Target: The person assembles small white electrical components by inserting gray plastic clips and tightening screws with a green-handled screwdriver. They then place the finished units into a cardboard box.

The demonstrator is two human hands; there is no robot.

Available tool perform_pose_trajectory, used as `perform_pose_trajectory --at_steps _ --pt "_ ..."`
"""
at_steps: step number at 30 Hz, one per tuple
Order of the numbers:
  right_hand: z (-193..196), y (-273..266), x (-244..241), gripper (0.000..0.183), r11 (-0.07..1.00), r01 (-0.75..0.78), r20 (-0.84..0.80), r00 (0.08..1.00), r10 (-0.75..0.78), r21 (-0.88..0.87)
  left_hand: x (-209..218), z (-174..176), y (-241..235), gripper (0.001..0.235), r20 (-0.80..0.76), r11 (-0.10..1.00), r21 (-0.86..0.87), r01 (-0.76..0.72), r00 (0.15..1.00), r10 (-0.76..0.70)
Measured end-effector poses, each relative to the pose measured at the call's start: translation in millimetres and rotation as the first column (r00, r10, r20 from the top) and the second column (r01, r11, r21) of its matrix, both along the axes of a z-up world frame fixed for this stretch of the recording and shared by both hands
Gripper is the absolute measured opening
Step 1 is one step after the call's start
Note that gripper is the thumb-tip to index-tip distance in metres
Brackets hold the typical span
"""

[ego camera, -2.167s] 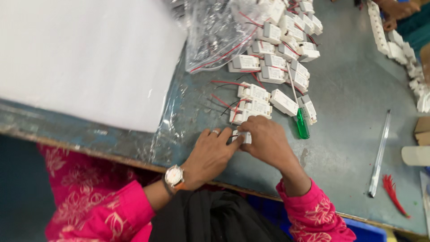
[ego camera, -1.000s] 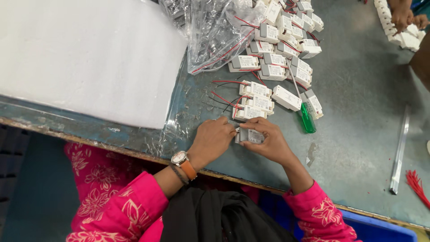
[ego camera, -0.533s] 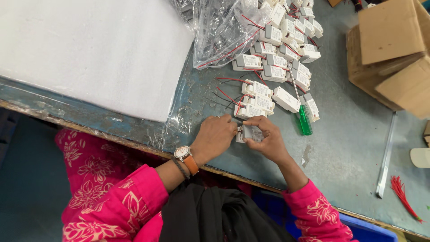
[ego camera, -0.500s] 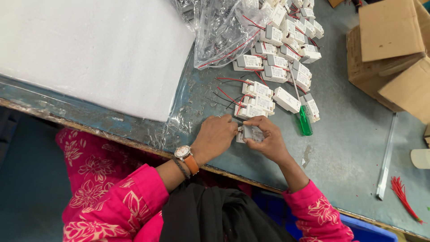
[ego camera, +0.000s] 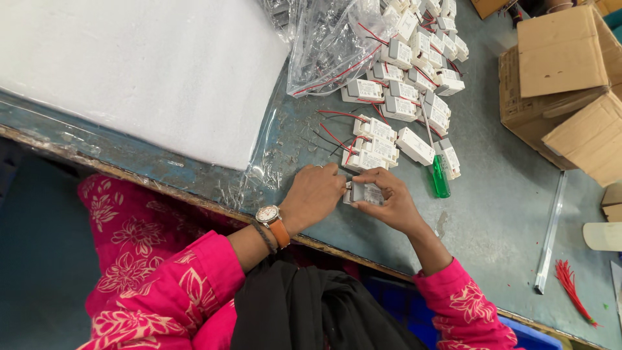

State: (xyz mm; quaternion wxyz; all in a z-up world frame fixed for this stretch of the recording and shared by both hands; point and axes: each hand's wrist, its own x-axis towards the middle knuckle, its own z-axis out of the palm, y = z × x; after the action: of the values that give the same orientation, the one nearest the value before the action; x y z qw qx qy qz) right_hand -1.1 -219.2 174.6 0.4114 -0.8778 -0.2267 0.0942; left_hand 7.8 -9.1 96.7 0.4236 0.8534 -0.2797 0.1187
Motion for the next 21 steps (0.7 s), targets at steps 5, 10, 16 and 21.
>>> perform_pose_trajectory --at_steps 5,10,16,21 --pt "32 26 -4 0.05 0.926 0.091 0.138 0.989 -0.042 -0.366 -4 2 5 0.016 0.018 0.998 0.066 0.018 1.0 -0.019" --pt "54 45 15 0.043 0.738 -0.019 0.223 0.948 0.228 -0.674 -6 12 7 0.013 -0.023 0.998 0.061 0.031 0.999 -0.03" --pt "58 57 22 0.042 0.694 0.03 0.097 0.994 0.056 -0.72 -4 25 16 0.015 -0.016 0.996 -0.062 -0.061 0.998 0.06" --pt "55 57 16 0.041 0.698 0.112 0.117 0.992 -0.04 -0.707 3 30 19 0.011 -0.116 0.988 -0.152 -0.005 0.993 -0.013"
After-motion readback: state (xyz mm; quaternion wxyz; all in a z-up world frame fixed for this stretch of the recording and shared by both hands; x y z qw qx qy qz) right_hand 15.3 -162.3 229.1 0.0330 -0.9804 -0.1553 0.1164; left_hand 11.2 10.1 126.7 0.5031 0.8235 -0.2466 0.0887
